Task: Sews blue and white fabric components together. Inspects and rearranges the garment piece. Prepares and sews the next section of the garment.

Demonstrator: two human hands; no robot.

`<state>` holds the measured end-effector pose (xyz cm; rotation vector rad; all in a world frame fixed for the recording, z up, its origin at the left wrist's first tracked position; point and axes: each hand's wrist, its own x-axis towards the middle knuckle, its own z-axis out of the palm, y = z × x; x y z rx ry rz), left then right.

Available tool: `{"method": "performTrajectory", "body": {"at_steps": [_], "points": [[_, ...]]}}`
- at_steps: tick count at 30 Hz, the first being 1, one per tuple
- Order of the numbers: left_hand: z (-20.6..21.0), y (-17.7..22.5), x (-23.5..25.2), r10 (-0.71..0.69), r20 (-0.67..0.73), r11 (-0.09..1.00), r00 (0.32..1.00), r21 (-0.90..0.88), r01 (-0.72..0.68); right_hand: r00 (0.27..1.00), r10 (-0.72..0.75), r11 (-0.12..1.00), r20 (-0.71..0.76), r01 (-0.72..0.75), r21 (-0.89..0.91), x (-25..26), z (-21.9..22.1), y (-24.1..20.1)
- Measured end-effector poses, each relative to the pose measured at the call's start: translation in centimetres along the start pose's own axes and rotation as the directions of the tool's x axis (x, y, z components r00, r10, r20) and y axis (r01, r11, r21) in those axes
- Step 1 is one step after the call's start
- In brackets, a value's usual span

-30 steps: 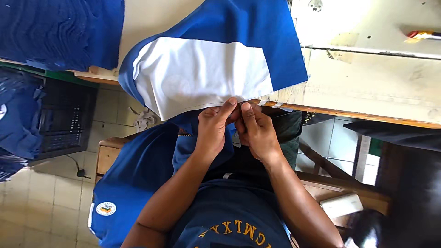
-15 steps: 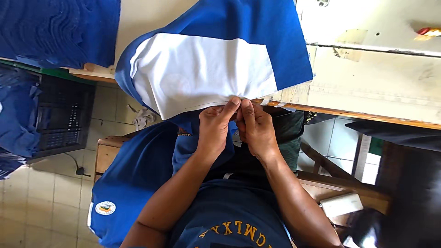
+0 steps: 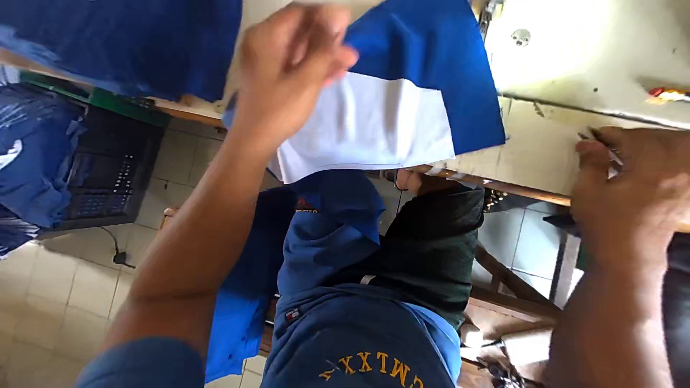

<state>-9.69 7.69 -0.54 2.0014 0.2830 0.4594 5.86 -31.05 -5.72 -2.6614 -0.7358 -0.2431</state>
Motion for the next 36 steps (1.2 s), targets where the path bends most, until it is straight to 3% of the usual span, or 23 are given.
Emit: {"method": "performTrajectory", "body": {"at_steps": [1, 3, 5, 8, 9, 12, 16, 20, 22, 25, 28, 31, 33, 36], "points": [[0.2, -0.5, 2.3, 0.029, 0.054, 1.000, 0.998, -0.003, -0.028, 0.998, -0.054, 0.998, -0.009, 0.054, -0.026, 1.0, 0.5, 0.7], [1.0, -1.3, 5.9, -0.057, 0.211, 0.996, 0.976, -0.058, 0.070, 0.990, -0.143, 0.990, -0.012, 0.143, -0.001, 2.3, 0.8, -1.7], [1.4, -2.0, 8.3, -0.160, 0.349, 0.970, 0.923, -0.116, 0.212, 0.963, -0.261, 0.954, -0.059, 0.267, 0.134, 2.4, 1.7, -7.9], [1.1, -1.3, 10.2, -0.272, 0.438, 0.934, 0.857, -0.094, 0.345, 0.873, -0.464, 0.751, -0.149, 0.477, 0.456, 3.9, 5.5, -18.7], [0.9, -1.1, 10.4, -0.300, 0.447, 0.924, 0.843, -0.083, 0.373, 0.861, -0.488, 0.720, -0.144, 0.491, 0.491, 4.9, 6.9, -21.2], [0.1, -1.3, 10.9, -0.337, 0.426, 0.909, 0.840, -0.085, 0.408, 0.917, -0.398, 0.835, -0.019, 0.371, 0.406, 8.0, 10.0, -25.0], [-0.8, -2.2, 10.5, -0.297, 0.418, 0.918, 0.859, -0.122, 0.377, 0.929, -0.364, 0.866, 0.061, 0.314, 0.388, 9.2, 10.7, -25.4], [-0.9, -2.6, 10.0, -0.286, 0.388, 0.919, 0.876, -0.147, 0.365, 0.894, -0.445, 0.775, -0.055, 0.415, 0.476, 9.2, 10.4, -23.9], [-1.3, -2.6, 10.0, -0.301, 0.345, 0.926, 0.889, -0.117, 0.359, 0.866, -0.479, 0.717, -0.147, 0.482, 0.504, 8.2, 9.1, -22.6], [-3.1, -3.0, 9.4, -0.309, 0.255, 0.948, 0.916, 0.003, 0.319, 0.830, -0.550, 0.690, -0.093, 0.514, 0.510, 4.0, 4.0, -18.6], [-4.8, -3.0, 7.9, -0.267, 0.208, 0.936, 0.941, 0.290, 0.202, 0.867, -0.497, 0.784, -0.029, 0.463, 0.413, -0.9, 0.8, -12.6], [-3.9, -1.8, 5.9, -0.074, 0.328, 0.795, 0.942, 0.589, -0.143, 0.961, -0.277, 0.917, 0.012, 0.260, 0.303, -5.0, 0.3, -9.7], [-2.1, -1.4, 5.2, 0.151, 0.449, 0.724, 0.880, 0.557, -0.408, 0.988, -0.151, 0.915, -0.002, 0.141, 0.379, -7.2, 0.2, -11.2], [0.3, -2.1, 5.9, 0.406, 0.602, 0.647, 0.687, 0.341, -0.682, 0.993, -0.108, 0.735, 0.049, 0.046, 0.677, -9.1, 2.3, -16.6]]}}
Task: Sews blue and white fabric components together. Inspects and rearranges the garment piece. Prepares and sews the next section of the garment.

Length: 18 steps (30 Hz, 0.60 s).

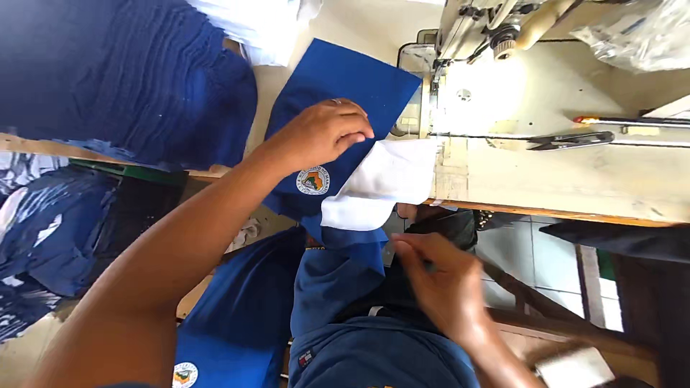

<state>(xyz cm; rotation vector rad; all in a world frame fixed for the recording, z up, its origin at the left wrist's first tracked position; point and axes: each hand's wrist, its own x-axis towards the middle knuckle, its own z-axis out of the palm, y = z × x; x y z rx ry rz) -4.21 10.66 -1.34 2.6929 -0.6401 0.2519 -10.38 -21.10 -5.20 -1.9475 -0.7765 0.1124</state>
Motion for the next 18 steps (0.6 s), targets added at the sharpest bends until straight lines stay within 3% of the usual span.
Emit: {"method": "performTrajectory", "body": {"at_steps": [2, 5, 7, 10, 13, 16, 18], "points": [[0.9, -0.8, 1.0, 0.094, 0.075, 0.995, 0.993, -0.028, -0.093, 0.992, 0.112, 0.988, 0.054, -0.117, 0.103, 1.2, 4.1, -0.8], [1.0, -1.2, 1.7, 0.135, 0.181, 0.986, 0.974, 0.070, -0.150, 0.885, 0.386, 0.910, 0.260, -0.411, 0.047, 5.0, 9.0, -1.2], [0.5, -0.7, 1.5, 0.124, 0.230, 0.973, 0.965, 0.160, -0.163, 0.903, 0.389, 0.914, 0.180, -0.403, 0.046, 6.1, 12.5, -0.4], [-0.1, -0.3, -0.1, 0.090, 0.188, 0.971, 0.978, 0.203, -0.128, 0.979, 0.176, 0.973, -0.100, -0.158, 0.167, 4.9, 15.2, 1.5], [-0.2, 0.4, -2.5, 0.024, 0.077, 0.983, 0.997, 0.181, -0.037, 0.985, 0.035, 0.925, -0.168, 0.032, 0.379, 2.6, 11.1, 1.5], [-1.1, 3.1, -3.0, -0.104, -0.054, 0.993, 0.993, 0.041, 0.107, 0.991, 0.127, 0.752, -0.053, -0.061, 0.657, 1.4, 3.0, -0.1], [-2.6, 6.0, -2.7, -0.120, -0.128, 0.987, 0.985, -0.120, 0.105, 0.987, 0.131, 0.674, 0.097, -0.160, 0.722, 1.2, -3.6, -1.0]]}}
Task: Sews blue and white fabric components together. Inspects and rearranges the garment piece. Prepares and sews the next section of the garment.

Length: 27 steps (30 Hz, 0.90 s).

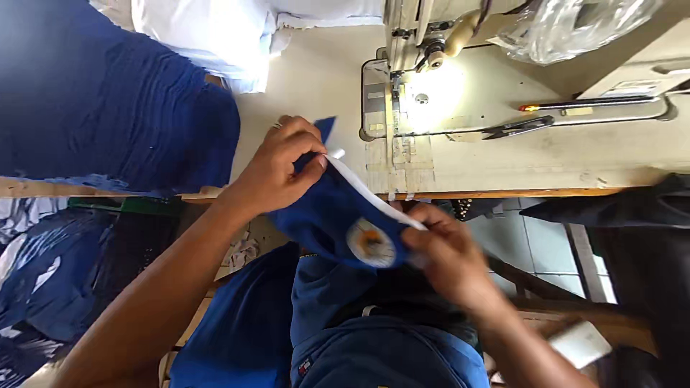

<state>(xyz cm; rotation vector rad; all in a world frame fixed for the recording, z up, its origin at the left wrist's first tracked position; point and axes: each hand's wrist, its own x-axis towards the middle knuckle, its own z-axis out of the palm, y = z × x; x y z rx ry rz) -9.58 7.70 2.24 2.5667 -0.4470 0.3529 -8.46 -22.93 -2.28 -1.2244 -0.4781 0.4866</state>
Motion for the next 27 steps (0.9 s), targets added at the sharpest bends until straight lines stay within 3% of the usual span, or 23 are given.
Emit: {"method": "performTrajectory", "body": {"at_steps": [3, 6, 8, 11, 13, 15, 18, 21, 27], "points": [[-2.2, 5.6, 0.4, 0.070, -0.092, 0.968, 0.993, -0.233, -0.090, 0.985, -0.031, 0.975, 0.171, 0.068, -0.213, -0.9, -5.5, -9.3], [-2.6, 9.6, 1.5, 0.101, -0.137, 0.953, 0.985, -0.270, -0.135, 0.969, -0.155, 0.818, 0.193, 0.236, -0.525, -0.6, -9.8, -14.6], [-1.5, 9.5, 2.4, 0.067, -0.111, 0.965, 0.992, -0.244, -0.093, 0.972, -0.148, 0.635, 0.182, 0.235, -0.736, 1.0, -12.2, -14.1], [2.1, 7.4, 2.3, -0.096, -0.036, 0.966, 0.995, -0.245, 0.084, 0.992, -0.068, 0.445, 0.111, 0.129, -0.886, 3.3, -13.0, -9.7], [4.1, 6.5, 1.4, -0.161, -0.010, 0.960, 0.987, -0.234, 0.154, 0.986, -0.137, 0.369, 0.095, 0.140, -0.919, 3.8, -11.7, -5.8], [5.1, 6.3, 0.6, -0.142, -0.002, 0.969, 0.990, -0.203, 0.139, 0.953, -0.229, 0.431, 0.199, 0.283, -0.857, 4.4, -8.6, -2.6], [5.0, 5.7, 0.1, -0.059, -0.014, 0.981, 0.998, -0.185, 0.055, 0.889, -0.239, 0.614, 0.391, 0.450, -0.648, 5.7, -4.1, 0.0], [3.6, 5.3, -0.6, -0.098, -0.006, 0.983, 0.995, -0.158, 0.095, 0.883, -0.174, 0.699, 0.436, 0.423, -0.577, 6.7, -3.3, -0.3], [3.7, 5.3, -1.7, -0.172, -0.059, 0.968, 0.983, -0.194, 0.158, 0.911, -0.037, 0.697, 0.411, 0.318, -0.643, 6.7, -2.6, -2.0]]}}
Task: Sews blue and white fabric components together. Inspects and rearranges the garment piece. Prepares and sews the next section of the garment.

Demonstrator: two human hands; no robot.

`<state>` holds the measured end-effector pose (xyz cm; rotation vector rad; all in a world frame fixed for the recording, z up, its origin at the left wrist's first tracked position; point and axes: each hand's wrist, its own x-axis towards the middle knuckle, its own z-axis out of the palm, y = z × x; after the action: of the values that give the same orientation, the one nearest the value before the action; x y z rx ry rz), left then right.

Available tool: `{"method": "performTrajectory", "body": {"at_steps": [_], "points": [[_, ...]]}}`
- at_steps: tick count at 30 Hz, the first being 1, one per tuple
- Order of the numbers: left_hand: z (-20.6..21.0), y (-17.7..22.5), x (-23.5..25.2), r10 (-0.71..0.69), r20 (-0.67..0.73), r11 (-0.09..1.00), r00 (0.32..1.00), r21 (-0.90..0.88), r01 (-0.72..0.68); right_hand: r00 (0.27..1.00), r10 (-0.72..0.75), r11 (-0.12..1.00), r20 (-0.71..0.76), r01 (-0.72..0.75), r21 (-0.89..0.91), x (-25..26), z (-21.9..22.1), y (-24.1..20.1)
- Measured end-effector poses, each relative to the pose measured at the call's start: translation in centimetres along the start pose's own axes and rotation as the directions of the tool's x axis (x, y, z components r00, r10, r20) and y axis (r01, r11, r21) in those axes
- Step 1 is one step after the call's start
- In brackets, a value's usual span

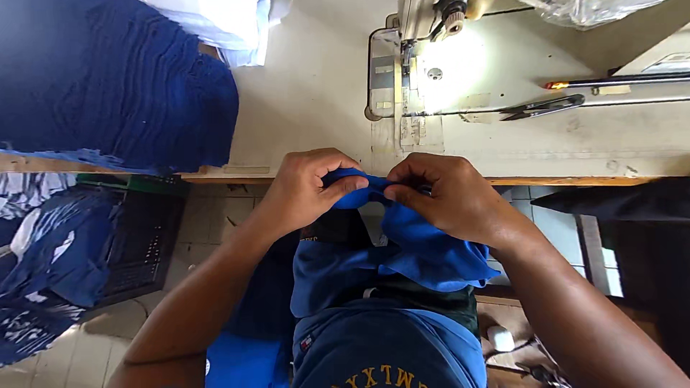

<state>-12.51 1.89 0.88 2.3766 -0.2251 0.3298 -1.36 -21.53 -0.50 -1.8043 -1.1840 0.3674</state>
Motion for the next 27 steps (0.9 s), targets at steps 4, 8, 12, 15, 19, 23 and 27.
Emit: {"method": "performTrajectory", "body": {"at_steps": [4, 8, 12, 15, 19, 23, 27], "points": [[0.2, 0.2, 0.2, 0.043, 0.003, 0.998, 0.999, -0.043, -0.043, 0.997, 0.066, 0.997, 0.044, -0.068, 0.023, 0.3, 0.0, 0.0], [-0.1, 0.1, 0.2, 0.019, -0.010, 0.997, 1.000, -0.073, -0.020, 0.991, 0.135, 0.991, 0.017, -0.134, -0.021, 0.8, -0.4, -0.1], [-0.1, -0.3, 0.2, -0.014, -0.015, 0.996, 1.000, -0.090, 0.012, 0.999, 0.018, 0.987, -0.033, -0.023, -0.159, 0.5, -1.0, -0.6], [0.1, -0.4, 0.3, -0.003, -0.042, 0.997, 0.999, -0.078, 0.000, 1.000, -0.005, 0.987, -0.009, 0.004, -0.161, 0.3, -1.4, -0.4], [0.5, -0.3, 0.5, 0.001, -0.026, 1.000, 1.000, -0.020, -0.002, 0.996, 0.070, 0.991, -0.051, -0.075, -0.109, 0.6, -0.9, -0.2], [0.3, -0.5, 0.6, -0.006, -0.036, 1.000, 0.999, -0.001, 0.006, 0.996, 0.066, 0.990, -0.060, -0.073, -0.118, 0.6, -1.1, -0.1], [0.1, -0.5, 0.6, 0.025, -0.047, 1.000, 0.999, 0.008, -0.024, 0.998, -0.028, 0.967, -0.056, 0.013, -0.256, 0.4, -1.3, -0.2]]}}
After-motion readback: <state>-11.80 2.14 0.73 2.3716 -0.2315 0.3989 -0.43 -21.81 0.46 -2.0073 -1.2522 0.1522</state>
